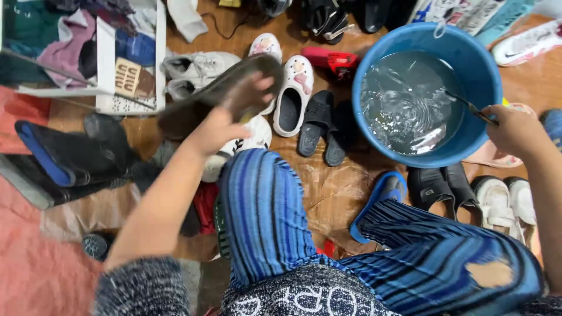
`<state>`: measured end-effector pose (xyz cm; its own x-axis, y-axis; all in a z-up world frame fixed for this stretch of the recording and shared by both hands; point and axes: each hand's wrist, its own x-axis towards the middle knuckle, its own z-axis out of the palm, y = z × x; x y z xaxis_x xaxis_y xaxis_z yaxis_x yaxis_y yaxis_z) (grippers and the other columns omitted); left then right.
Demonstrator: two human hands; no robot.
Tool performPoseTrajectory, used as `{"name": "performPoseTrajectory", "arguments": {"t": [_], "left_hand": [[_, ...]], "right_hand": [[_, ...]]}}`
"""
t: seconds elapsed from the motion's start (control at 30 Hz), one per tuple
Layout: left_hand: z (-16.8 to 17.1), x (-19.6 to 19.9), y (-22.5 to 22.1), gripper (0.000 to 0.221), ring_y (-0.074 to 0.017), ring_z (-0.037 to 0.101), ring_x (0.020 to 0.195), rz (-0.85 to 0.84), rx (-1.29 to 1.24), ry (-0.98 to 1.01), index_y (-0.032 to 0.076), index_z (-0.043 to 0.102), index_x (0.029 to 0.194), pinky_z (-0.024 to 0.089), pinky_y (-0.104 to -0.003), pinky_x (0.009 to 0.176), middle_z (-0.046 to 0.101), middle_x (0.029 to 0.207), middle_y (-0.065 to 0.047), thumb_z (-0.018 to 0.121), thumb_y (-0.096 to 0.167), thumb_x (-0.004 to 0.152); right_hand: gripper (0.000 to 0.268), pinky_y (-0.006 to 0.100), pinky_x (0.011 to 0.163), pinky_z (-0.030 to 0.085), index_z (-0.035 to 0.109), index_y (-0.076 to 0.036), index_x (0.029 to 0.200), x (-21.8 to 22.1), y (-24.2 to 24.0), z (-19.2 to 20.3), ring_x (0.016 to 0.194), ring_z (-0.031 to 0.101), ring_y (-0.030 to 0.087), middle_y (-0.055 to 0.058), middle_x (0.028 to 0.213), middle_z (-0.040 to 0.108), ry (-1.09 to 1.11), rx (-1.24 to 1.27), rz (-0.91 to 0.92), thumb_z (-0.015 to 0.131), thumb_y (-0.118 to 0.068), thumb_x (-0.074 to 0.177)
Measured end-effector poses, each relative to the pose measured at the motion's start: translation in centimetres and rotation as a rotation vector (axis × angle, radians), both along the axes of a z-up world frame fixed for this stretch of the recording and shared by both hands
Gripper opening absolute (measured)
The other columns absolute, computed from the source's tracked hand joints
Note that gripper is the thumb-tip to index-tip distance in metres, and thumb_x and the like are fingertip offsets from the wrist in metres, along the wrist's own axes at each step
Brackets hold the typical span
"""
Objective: Washing and scrubbing the sole of a brown sandal using a brush and a basin of water.
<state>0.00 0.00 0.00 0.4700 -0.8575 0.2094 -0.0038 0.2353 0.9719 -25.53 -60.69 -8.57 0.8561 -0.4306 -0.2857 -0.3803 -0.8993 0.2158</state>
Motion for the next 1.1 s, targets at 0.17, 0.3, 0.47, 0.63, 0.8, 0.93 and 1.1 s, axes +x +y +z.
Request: {"name": "performPoseTrajectory", "arguments": {"t": [0.17, 0.3, 0.47, 0.63, 0.8, 0.93, 1.1], "left_hand": [[-0.1, 1.6, -14.5, 0.098, -0.0315, 0.035, 0.154, -0.134, 0.242, -0.555, 0.008, 0.025, 0.161, 0.032, -0.039, 0.125, 0.035, 0.166, -0.014, 0.059, -0.003, 0.070], [-8.5, 0.7, -23.7, 0.040, -0.0475, 0.065, 0.080, -0.216, 0.795, -1.052, -0.001, 0.074, 0.092, 0.054, -0.051, 0.075, 0.074, 0.095, -0.023, 0.062, 0.034, 0.076], [-15.8, -3.4, -30.8, 0.063, -0.0366, 0.061, 0.124, -0.188, 0.662, -0.778, 0.010, 0.052, 0.134, 0.050, -0.044, 0.102, 0.061, 0.134, -0.016, 0.065, 0.032, 0.077], [-24.1, -5.5, -32.6, 0.048, -0.0340, 0.071, 0.110, -0.250, 0.937, -0.656, 0.005, 0.076, 0.105, 0.054, -0.048, 0.096, 0.076, 0.106, -0.016, 0.061, 0.044, 0.081], [-20.8, -4.9, -31.1, 0.046, -0.0378, 0.069, 0.114, -0.306, 1.026, -0.604, -0.003, 0.075, 0.103, 0.055, -0.051, 0.098, 0.074, 0.111, -0.022, 0.055, 0.034, 0.085], [-22.0, -4.6, -30.7, 0.043, -0.0378, 0.070, 0.108, -0.315, 1.015, -0.609, -0.002, 0.076, 0.102, 0.056, -0.050, 0.095, 0.075, 0.106, -0.022, 0.054, 0.032, 0.086], [-20.9, -5.5, -30.4, 0.042, -0.0396, 0.070, 0.106, -0.320, 1.038, -0.582, -0.003, 0.076, 0.100, 0.056, -0.051, 0.092, 0.074, 0.103, -0.023, 0.050, 0.028, 0.088]], "right_hand": [[0.043, 0.044, 0.074, 0.054, 0.069, 0.001, 0.137, -1.5, 4.7, 1.6, 0.082, 0.069, 0.037, 0.023, 0.106, 0.073, -0.467, 0.422, -0.125, 0.064, -0.003, 0.095], [0.040, 0.041, 0.078, 0.052, 0.065, 0.003, 0.136, -1.2, 11.5, 3.6, 0.092, 0.068, 0.033, 0.023, 0.110, 0.071, -0.846, 0.592, -0.102, 0.060, 0.006, 0.096], [0.039, 0.053, 0.093, 0.053, 0.070, -0.008, 0.132, -0.5, 16.3, 1.4, 0.108, 0.067, 0.043, 0.020, 0.114, 0.071, -0.936, 0.669, -0.030, 0.062, 0.005, 0.097], [0.038, 0.046, 0.087, 0.056, 0.072, -0.018, 0.131, -0.8, 17.9, -2.7, 0.098, 0.070, 0.033, 0.007, 0.102, 0.072, -0.860, 0.657, 0.018, 0.064, -0.004, 0.096], [0.035, 0.045, 0.089, 0.057, 0.073, -0.020, 0.128, -1.6, 16.4, -7.2, 0.104, 0.070, 0.030, 0.005, 0.106, 0.072, -0.780, 0.543, -0.041, 0.067, -0.009, 0.094], [0.033, 0.048, 0.079, 0.057, 0.073, -0.014, 0.128, -1.3, 17.1, -6.5, 0.088, 0.070, 0.035, 0.010, 0.094, 0.070, -0.787, 0.535, -0.107, 0.063, -0.003, 0.099], [0.032, 0.046, 0.080, 0.058, 0.074, -0.020, 0.124, -0.5, 18.5, -6.3, 0.093, 0.071, 0.033, 0.005, 0.094, 0.070, -0.798, 0.605, -0.003, 0.068, -0.009, 0.095]]}}
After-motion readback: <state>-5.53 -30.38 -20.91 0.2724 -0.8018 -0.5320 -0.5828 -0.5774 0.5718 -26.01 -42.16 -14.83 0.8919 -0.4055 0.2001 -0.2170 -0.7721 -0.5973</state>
